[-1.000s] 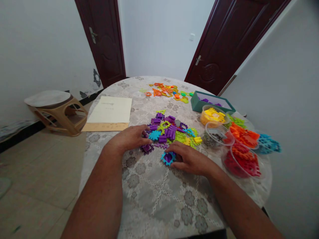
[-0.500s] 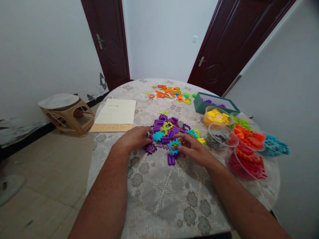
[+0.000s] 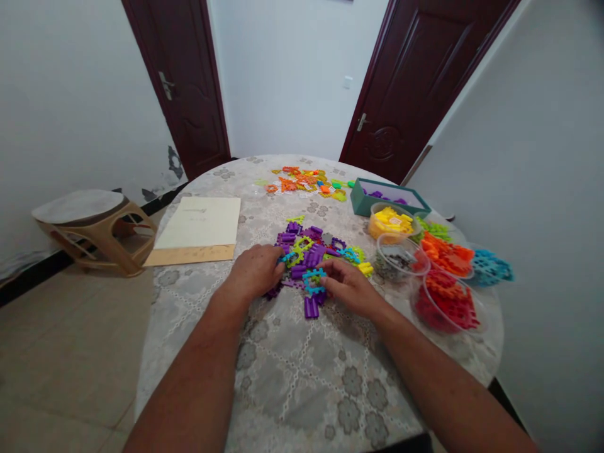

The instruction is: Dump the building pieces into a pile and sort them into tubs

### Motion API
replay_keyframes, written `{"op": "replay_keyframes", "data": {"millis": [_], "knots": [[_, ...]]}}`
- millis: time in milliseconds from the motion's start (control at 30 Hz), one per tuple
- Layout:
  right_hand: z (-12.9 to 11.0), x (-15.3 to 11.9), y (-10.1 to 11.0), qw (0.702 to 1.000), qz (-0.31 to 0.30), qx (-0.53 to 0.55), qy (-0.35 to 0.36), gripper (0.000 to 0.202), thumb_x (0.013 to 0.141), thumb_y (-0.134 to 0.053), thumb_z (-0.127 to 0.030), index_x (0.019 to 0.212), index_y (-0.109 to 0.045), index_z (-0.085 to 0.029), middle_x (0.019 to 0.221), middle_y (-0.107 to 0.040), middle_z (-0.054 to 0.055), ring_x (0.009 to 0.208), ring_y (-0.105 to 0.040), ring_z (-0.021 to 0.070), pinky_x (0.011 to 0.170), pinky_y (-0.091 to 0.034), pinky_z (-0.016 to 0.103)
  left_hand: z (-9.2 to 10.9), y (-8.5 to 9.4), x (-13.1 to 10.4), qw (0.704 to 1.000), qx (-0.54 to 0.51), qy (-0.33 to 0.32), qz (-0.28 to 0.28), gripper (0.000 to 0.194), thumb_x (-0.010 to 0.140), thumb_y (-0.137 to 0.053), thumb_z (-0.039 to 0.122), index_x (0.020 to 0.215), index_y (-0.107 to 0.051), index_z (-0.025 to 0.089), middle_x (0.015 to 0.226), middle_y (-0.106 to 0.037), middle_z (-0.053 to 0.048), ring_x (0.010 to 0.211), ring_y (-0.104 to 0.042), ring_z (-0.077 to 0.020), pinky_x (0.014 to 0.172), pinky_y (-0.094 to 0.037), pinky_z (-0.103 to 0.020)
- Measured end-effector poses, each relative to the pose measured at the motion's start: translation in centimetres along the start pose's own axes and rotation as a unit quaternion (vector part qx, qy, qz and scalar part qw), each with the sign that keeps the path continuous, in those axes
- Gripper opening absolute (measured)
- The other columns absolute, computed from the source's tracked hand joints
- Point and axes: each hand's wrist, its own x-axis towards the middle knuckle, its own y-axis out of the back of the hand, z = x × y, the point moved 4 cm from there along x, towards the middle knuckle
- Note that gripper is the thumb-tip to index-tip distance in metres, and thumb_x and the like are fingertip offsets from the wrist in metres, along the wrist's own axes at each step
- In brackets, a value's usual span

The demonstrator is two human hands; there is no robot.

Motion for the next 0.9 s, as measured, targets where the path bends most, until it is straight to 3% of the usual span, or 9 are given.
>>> {"op": "replay_keyframes", "data": {"millis": [167,267,433,567,633,700,767,833,900], "knots": [[-0.5,-0.2,-1.0,0.999,0.01,-0.002,0.039,0.025,0.094,-0.066,-0.031,0.118,-0.065,-0.023,0.081,-0.06,-0.003,0.068,-0.058,0.0124,0.06,-0.049,0.024,0.1,1.7,-0.2,0.993,-0.007,0.026,0.119,0.028,0.1,-0.045,0.029,0.109,-0.069,0.02,0.105,-0.075,-0.012,0.101,-0.069,-0.0263,0.088,-0.049,-0.035],[-1.2,-0.3,-1.1,0.996,0.045,0.049,0.055,0.026,0.094,-0.068,-0.032,0.118,-0.063,-0.024,0.082,-0.062,-0.003,0.067,-0.063,0.0129,0.061,-0.052,0.026,1.1,2.6,-0.5,0.986,-0.09,0.012,0.142,0.03,0.1,-0.045,0.033,0.113,-0.069,0.019,0.102,-0.076,-0.01,0.095,-0.07,-0.0258,0.087,-0.049,-0.035],[-1.7,-0.2,-1.0,0.987,0.084,0.129,0.055,0.032,0.091,-0.073,-0.04,0.116,-0.06,-0.025,0.087,-0.066,-0.002,0.068,-0.068,0.0146,0.064,-0.058,0.029,3.5,2.3,-0.4,0.954,-0.292,-0.042,0.058,0.029,0.098,-0.05,0.037,0.111,-0.07,0.021,0.096,-0.075,-0.004,0.088,-0.068,-0.0219,0.08,-0.051,-0.032],[-1.1,0.3,-0.8,0.982,0.102,0.154,0.034,0.034,0.087,-0.076,-0.044,0.11,-0.059,-0.025,0.088,-0.066,-0.002,0.066,-0.067,0.0146,0.062,-0.059,0.03,4.6,1.2,-0.2,0.889,-0.457,-0.018,-0.022,0.033,0.099,-0.046,0.044,0.112,-0.066,0.021,0.087,-0.069,-0.002,0.077,-0.066,-0.0197,0.065,-0.054,-0.031],[-0.8,0.5,-0.8,0.982,0.101,0.16,0.025,0.036,0.086,-0.077,-0.045,0.11,-0.059,-0.025,0.089,-0.066,-0.002,0.065,-0.066,0.0146,0.061,-0.059,0.03,5.0,0.6,-0.2,0.859,-0.508,-0.009,-0.058,0.036,0.097,-0.051,0.049,0.119,-0.063,0.022,0.093,-0.069,-0.003,0.081,-0.069,-0.0209,0.06,-0.056,-0.029],[-0.9,0.6,-0.6,0.983,0.096,0.155,0.026,0.036,0.087,-0.075,-0.045,0.112,-0.058,-0.026,0.089,-0.065,-0.002,0.064,-0.065,0.0144,0.06,-0.059,0.031,5.0,0.2,-0.1,0.859,-0.508,-0.005,-0.057,0.04,0.093,-0.06,0.05,0.122,-0.061,0.023,0.099,-0.071,-0.004,0.082,-0.071,-0.0218,0.059,-0.058,-0.03],[-1.3,0.5,0.0,0.988,0.11,0.093,0.049,0.034,0.092,-0.07,-0.043,0.119,-0.059,-0.026,0.092,-0.066,-0.001,0.067,-0.065,0.0153,0.063,-0.059,0.031,4.8,0.0,0.1,0.874,-0.484,0.009,-0.035,0.039,0.091,-0.062,0.047,0.121,-0.061,0.022,0.099,-0.071,-0.004,0.078,-0.072,-0.021,0.06,-0.06,-0.031],[-2.0,0.2,1.2,0.982,0.153,-0.048,0.099,0.032,0.097,-0.062,-0.037,0.127,-0.061,-0.026,0.106,-0.069,0.005,0.086,-0.069,0.0195,0.079,-0.06,0.037,4.6,-0.2,0.3,0.877,-0.479,0.029,-0.024,0.034,0.093,-0.059,0.044,0.119,-0.061,0.022,0.098,-0.072,-0.004,0.076,-0.073,-0.0202,0.061,-0.061,-0.031],[-2.4,-0.1,2.4,0.943,0.198,-0.226,0.145,0.034,0.1,-0.055,-0.027,0.133,-0.063,-0.023,0.127,-0.067,0.011,0.115,-0.063,0.0253,0.103,-0.053,0.045,4.5,-0.2,0.3,0.867,-0.495,0.05,-0.031,0.032,0.093,-0.058,0.042,0.119,-0.06,0.022,0.1,-0.073,-0.004,0.079,-0.075,-0.0204,0.062,-0.063,-0.031]]}}
